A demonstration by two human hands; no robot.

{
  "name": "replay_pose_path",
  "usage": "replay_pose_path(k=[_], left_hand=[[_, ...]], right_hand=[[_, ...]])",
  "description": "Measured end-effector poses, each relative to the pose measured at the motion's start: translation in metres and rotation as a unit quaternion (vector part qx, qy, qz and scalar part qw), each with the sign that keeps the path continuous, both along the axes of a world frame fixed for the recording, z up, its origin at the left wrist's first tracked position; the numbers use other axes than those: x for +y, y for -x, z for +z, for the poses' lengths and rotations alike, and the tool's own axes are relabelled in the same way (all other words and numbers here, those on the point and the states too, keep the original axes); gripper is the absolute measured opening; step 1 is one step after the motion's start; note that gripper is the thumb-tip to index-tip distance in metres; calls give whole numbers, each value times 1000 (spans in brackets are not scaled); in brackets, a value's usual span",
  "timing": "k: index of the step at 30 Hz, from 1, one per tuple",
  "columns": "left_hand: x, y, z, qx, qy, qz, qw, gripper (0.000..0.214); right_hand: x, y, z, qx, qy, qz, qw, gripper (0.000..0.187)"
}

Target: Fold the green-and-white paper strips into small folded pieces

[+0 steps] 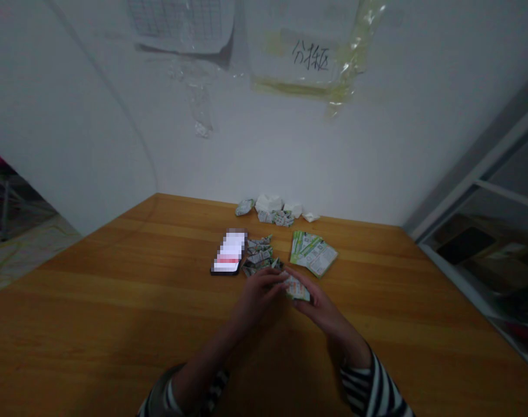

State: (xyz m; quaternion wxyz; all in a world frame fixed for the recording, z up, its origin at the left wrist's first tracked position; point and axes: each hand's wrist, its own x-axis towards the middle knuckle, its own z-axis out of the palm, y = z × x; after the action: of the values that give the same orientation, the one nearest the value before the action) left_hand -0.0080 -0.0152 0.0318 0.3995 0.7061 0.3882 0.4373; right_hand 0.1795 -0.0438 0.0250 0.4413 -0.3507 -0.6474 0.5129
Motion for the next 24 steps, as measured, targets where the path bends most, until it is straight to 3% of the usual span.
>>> replay_pose_path(k=[8, 13, 17, 21, 24], left_hand=[[4, 6, -5, -20, -10, -39, 999, 30], [-1, 5, 5, -5, 2, -59, 998, 27], [-4, 3, 11, 0, 15, -28, 999, 23], [-2, 3, 4, 18, -15, -3, 1000, 21], [0, 5, -4, 21, -37, -11, 999, 25]], right_hand=[[4, -4, 4, 3, -23, -55, 998, 39], [9, -7, -1, -6, -32, -112, 993, 33], [8, -5, -2, -27, -82, -166, 982, 20], [5, -4, 0, -57, -150, -182, 970, 15], [3, -8, 2, -58, -148, -169, 973, 14]])
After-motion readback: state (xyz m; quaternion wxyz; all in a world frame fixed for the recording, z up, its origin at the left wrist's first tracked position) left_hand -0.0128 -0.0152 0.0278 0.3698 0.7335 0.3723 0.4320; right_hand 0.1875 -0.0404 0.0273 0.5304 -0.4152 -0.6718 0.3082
